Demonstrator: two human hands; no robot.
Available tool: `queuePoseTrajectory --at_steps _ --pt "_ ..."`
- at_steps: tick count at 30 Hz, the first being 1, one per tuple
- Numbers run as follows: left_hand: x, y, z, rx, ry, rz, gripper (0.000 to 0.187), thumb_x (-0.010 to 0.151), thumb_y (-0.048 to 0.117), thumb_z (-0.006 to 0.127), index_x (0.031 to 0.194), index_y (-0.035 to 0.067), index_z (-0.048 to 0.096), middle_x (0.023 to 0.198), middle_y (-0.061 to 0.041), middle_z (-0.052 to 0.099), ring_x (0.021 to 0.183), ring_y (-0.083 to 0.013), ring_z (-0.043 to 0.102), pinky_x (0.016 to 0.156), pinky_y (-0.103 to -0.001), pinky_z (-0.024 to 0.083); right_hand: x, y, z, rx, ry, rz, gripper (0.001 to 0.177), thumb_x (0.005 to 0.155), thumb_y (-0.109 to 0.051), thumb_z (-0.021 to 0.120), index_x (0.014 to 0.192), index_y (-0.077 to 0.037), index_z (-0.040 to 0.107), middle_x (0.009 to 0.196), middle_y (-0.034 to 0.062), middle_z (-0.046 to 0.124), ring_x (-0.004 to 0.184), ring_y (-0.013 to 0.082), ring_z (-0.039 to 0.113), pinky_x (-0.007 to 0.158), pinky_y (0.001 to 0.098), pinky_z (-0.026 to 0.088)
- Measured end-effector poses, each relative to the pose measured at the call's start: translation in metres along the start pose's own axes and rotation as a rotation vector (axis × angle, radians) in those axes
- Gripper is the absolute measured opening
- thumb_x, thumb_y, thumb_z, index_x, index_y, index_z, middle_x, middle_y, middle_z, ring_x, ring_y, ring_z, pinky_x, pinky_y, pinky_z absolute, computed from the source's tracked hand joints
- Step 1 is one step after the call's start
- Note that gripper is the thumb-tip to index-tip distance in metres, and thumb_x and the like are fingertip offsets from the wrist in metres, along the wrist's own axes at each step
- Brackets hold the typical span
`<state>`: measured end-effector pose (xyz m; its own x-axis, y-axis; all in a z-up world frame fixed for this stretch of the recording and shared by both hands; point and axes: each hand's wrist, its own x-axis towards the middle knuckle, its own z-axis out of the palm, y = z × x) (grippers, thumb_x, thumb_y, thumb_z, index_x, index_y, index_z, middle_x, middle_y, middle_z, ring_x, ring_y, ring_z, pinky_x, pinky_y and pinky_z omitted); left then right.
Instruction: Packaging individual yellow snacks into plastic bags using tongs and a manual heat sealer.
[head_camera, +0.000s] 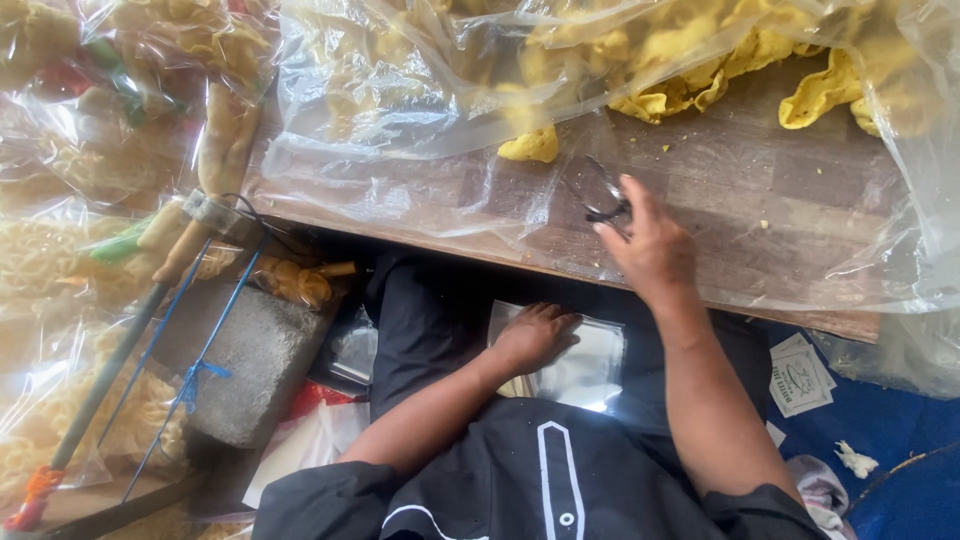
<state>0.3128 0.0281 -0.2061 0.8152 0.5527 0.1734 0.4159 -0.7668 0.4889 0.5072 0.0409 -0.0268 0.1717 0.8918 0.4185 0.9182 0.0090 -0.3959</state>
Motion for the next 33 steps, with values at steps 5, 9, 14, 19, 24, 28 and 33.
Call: queuePoseTrajectory --at_steps 5,9,14,19,24,28,33 --pt "-0.001 -0.012 0.015 -0.049 0.055 0.006 0.041 0.091 0.044 0.069 0.121 0.016 0.071 0.111 -0.013 0.071 0.106 -0.0355 0.071 0.090 -0.045 0.055 0.037 -0.008 0.038 -0.097 -0.017 -0.122 0.066 0.090 -0.024 0.081 0.148 -0.007 0.052 0.125 0.0230 0.068 0.102 0.0395 0.073 0.080 0.0495 0.061" --pt "-0.006 -0.016 0.020 -0.084 0.057 -0.005 0.037 0.085 0.039 0.075 0.117 0.020 0.069 0.115 -0.012 0.069 0.108 -0.0359 0.070 0.093 -0.046 0.054 0.051 -0.013 0.039 -0.066 -0.079 -0.034 0.060 0.095 -0.028 0.075 0.148 -0.010 0.052 0.124 0.0205 0.067 0.106 0.0399 0.071 0.084 0.0529 0.060" --pt "-0.003 -0.016 0.010 -0.205 0.037 -0.086 0.039 0.083 0.034 0.079 0.116 0.017 0.066 0.115 -0.015 0.068 0.110 -0.0405 0.068 0.095 -0.049 0.052 0.047 -0.007 0.042 -0.065 -0.163 -0.048 0.063 0.090 -0.033 0.077 0.148 -0.019 0.056 0.121 0.0117 0.067 0.107 0.0337 0.071 0.081 0.0486 0.061" --pt "0.001 -0.021 0.012 -0.271 0.112 -0.127 0.019 0.091 0.037 0.071 0.105 0.024 0.071 0.099 -0.007 0.070 0.102 -0.0349 0.071 0.089 -0.045 0.054 0.049 -0.009 0.034 -0.105 -0.129 -0.054 0.061 0.096 -0.034 0.073 0.152 -0.021 0.053 0.111 0.0139 0.066 0.099 0.0365 0.071 0.076 0.0518 0.060" --pt "-0.002 -0.010 -0.011 -0.298 0.160 -0.124 0.014 0.092 0.033 0.071 0.100 0.023 0.067 0.095 -0.007 0.066 0.096 -0.0340 0.070 0.080 -0.044 0.056 0.046 -0.022 0.038 -0.090 -0.139 -0.034 0.062 0.096 -0.028 0.075 0.153 -0.018 0.051 0.110 0.0156 0.065 0.096 0.0367 0.072 0.073 0.0499 0.062" --pt "-0.005 -0.012 -0.006 -0.207 0.263 0.037 0.014 0.090 0.031 0.072 0.088 0.021 0.064 0.087 -0.005 0.063 0.087 -0.0292 0.069 0.076 -0.042 0.055 0.051 -0.032 0.045 -0.133 -0.111 -0.084 0.064 0.094 -0.028 0.075 0.151 -0.014 0.049 0.112 0.0161 0.063 0.096 0.0383 0.072 0.072 0.0532 0.062" --pt "-0.010 0.002 -0.021 -0.262 0.254 0.150 0.007 0.092 0.025 0.072 0.093 0.019 0.068 0.084 -0.008 0.069 0.085 -0.0312 0.072 0.075 -0.044 0.057 0.069 -0.012 0.075 -0.065 -0.083 -0.083 0.056 0.097 -0.035 0.072 0.147 -0.017 0.053 0.115 0.0129 0.068 0.101 0.0347 0.072 0.077 0.0512 0.062"
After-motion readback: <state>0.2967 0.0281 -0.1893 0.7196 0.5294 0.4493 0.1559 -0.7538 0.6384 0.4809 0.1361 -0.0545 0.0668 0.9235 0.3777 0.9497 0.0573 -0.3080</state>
